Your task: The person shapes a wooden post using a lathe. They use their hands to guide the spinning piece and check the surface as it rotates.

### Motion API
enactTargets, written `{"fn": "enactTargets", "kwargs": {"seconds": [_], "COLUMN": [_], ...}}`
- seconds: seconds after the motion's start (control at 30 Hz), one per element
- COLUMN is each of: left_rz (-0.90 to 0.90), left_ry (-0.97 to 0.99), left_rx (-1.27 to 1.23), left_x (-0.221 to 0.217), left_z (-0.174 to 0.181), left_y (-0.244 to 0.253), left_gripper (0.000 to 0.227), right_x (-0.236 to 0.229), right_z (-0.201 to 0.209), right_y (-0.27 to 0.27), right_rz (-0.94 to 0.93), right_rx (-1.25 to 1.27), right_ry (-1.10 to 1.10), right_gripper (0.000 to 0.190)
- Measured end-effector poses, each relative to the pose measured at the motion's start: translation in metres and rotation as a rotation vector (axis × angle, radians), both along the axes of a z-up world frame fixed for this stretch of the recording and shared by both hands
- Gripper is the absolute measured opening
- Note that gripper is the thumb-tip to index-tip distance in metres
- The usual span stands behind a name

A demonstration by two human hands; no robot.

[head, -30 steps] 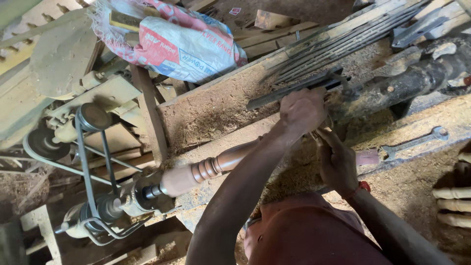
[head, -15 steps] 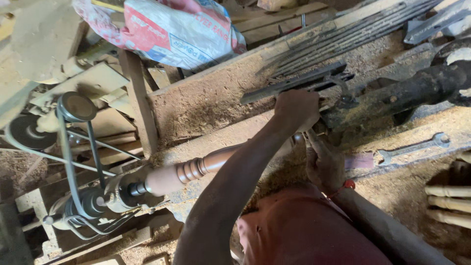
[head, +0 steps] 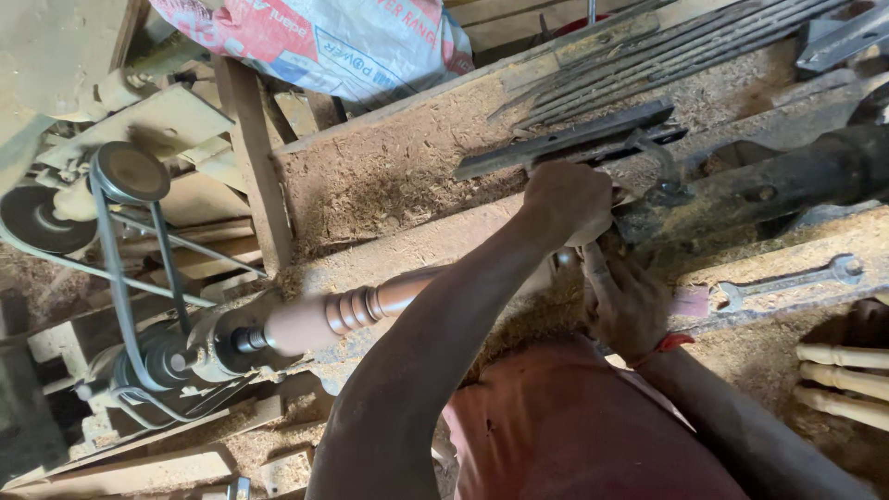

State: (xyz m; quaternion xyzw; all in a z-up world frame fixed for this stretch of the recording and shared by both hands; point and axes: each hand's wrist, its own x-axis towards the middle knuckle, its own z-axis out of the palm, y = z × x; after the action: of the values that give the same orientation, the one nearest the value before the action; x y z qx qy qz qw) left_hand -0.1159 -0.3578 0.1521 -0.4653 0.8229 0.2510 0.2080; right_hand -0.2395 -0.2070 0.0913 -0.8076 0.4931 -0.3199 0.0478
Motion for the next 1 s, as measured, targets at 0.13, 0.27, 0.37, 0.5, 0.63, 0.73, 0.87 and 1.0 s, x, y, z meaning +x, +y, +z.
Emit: {"fn": "enactTargets", "kwargs": {"seconds": [0.13, 0.27, 0.37, 0.5, 0.63, 0.73, 0.87, 1.0], "left_rz": [-0.004, 0.018, 0.035, 0.057, 0.084, 0.064, 0.131, 0.166], "left_ry": [-0.034, -0.002, -0.007, 0.028, 0.001, -0.017, 0.004, 0.029], "left_rx": [0.028, -0.004, -0.011, -0.069, -0.055, -0.115, -0.13, -0.207], "left_x": [-0.004, -0.001, -0.002, -0.002, -0.001, -0.004, -0.004, -0.003], "left_z": [-0.004, -0.005, -0.006, -0.007, -0.006, -0.008, -0.011, -0.014], "left_y": [-0.001, -0.002, 0.0, 0.003, 0.003, 0.005, 0.005, 0.008], "left_gripper": [0.019, 0.019, 0.02, 0.02, 0.024, 0.03, 0.023, 0.021], "right_x": [-0.011, -0.015, -0.022, -0.029, -0.031, -0.035, -0.04, -0.043], "right_z": [-0.003, -0.003, -0.001, -0.002, -0.006, -0.008, -0.01, -0.003], "right_y": [-0.004, -0.011, -0.013, -0.016, -0.02, -0.022, -0.026, -0.03], "right_rz": [0.035, 0.096, 0.124, 0.133, 0.167, 0.181, 0.208, 0.227], "right_rx": [0.032, -0.058, -0.065, -0.013, -0.028, -0.019, -0.07, -0.121], "right_ry": [0.093, 0.097, 0.153, 0.3, 0.258, 0.288, 0.313, 0.416], "right_gripper": [0.061, 0.056, 0.057, 0.058, 0.058, 0.06, 0.057, 0.053]}}
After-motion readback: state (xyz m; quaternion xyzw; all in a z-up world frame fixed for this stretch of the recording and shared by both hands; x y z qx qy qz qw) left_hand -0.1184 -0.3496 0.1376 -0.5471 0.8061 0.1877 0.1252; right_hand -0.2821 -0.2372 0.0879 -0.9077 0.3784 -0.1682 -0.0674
